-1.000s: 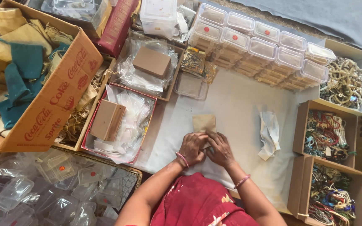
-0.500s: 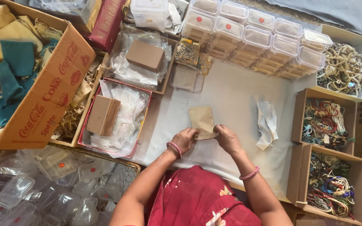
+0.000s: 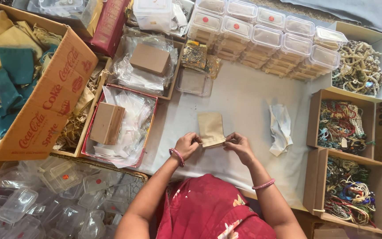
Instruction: The person picks up jewelry items from boxes, wipes them with a white cloth, and places them into small plastic bags. They then put the bags into small cardboard boxes and finally into clear plastic containers, stacking them on the table.
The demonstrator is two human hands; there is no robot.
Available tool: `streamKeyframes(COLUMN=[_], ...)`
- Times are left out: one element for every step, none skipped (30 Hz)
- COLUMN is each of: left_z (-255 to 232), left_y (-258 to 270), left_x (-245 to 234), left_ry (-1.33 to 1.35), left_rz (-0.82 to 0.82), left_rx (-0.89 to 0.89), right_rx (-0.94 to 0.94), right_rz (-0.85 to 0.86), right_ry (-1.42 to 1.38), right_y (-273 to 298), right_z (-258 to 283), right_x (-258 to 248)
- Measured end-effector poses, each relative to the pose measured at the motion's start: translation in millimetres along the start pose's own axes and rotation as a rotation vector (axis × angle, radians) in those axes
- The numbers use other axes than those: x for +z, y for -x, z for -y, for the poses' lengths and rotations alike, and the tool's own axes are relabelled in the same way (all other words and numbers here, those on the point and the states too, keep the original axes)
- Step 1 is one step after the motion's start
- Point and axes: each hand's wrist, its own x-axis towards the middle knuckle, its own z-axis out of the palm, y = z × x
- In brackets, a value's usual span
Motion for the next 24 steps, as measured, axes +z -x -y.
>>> streamKeyframes(left_z=[3.8,7.8,11.8,11.9,11.9,11.8,3.3,-5.1,-13.6,-14.1,-14.6,-15.3,-8.0,-1.3,5.4,5.1,4.8,4.9,9.9,14.9,19.9,9.2,-1.5,-12.4], left_y=[0.1,0.6,1.2,1.1,1.2,1.5,-1.6,-4.4,-7.0,-11.7,-16.2,-21.5,-24.9,-28.4,-32.2,-31.1,-30.4,-28.4,-26.9,-26.3,-25.8,-21.5,-17.2,-13.9], left_x=[-0.9,-1.7,-2.7,-3.6,-4.4,-5.2,-4.5,-3.7,-3.0,4.1,11.2,17.8,26.1,35.5,45.1,46.7,48.4,49.6,49.0,47.9,46.9,36.9,27.0,16.8], left_ry=[-0.002,0.013,0.027,0.026,-0.003,-0.033,-0.033,-0.069,-0.106,-0.106,-0.173,-0.240,-0.240,-0.262,-0.283,-0.282,-0.270,-0.259,-0.258,-0.267,-0.276,-0.276,-0.356,-0.435], left_rz=[0.002,-0.003,-0.007,-0.007,-0.020,-0.035,-0.035,-0.011,0.012,0.012,0.020,0.027,0.024,-0.018,-0.060,-0.060,-0.077,-0.093,-0.092,-0.064,-0.037,-0.033,0.010,0.052], left_rx=[0.000,-0.043,-0.086,-0.085,-0.111,-0.137,-0.137,-0.115,-0.092,-0.091,-0.021,0.050,0.052,0.128,0.205,0.208,0.217,0.223,0.223,0.259,0.295,0.296,0.393,0.491], right_rx=[0.000,-0.003,-0.006,-0.006,-0.103,-0.200,-0.200,-0.377,-0.557,-0.557,-0.648,-0.741,-0.744,-0.736,-0.727,-0.727,-0.660,-0.591,-0.590,-0.591,-0.591,-0.588,-0.668,-0.750], right_rz=[-0.001,-0.013,-0.025,-0.025,-0.037,-0.048,-0.049,-0.061,-0.072,-0.073,-0.051,-0.028,-0.029,-0.018,-0.006,-0.009,-0.042,-0.073,-0.073,-0.091,-0.108,-0.110,-0.067,-0.023], right_ry=[-0.002,0.109,0.220,0.219,0.469,0.720,0.719,0.991,1.260,1.260,1.362,1.463,1.463,1.410,1.357,1.359,1.291,1.221,1.221,1.230,1.239,1.238,1.294,1.350], right_y=[-1.7,-3.2,-4.7,-2.0,1.0,4.0,6.1,8.4,10.8,8.2,5.7,2.3,-0.4,-2.2,-4.3,-6.5,-9.0,-11.0,-9.1,-8.0,-6.9,1.8,10.7,18.7], right_z=[-3.2,-6.5,-9.8,-2.6,4.6,11.9,20.7,29.3,37.9,39.0,40.3,42.1,40.3,38.6,37.0,30.2,23.4,15.9,9.9,4.3,-1.3,10.1,21.4,33.6], right_x=[-4.6,-9.1,-13.4,-10.0,-6.5,-3.1,6.0,15.2,24.5,31.4,38.3,45.3,49.2,52.2,54.9,52.0,48.8,46.5,42.1,37.7,33.1,36.9,40.7,44.3])
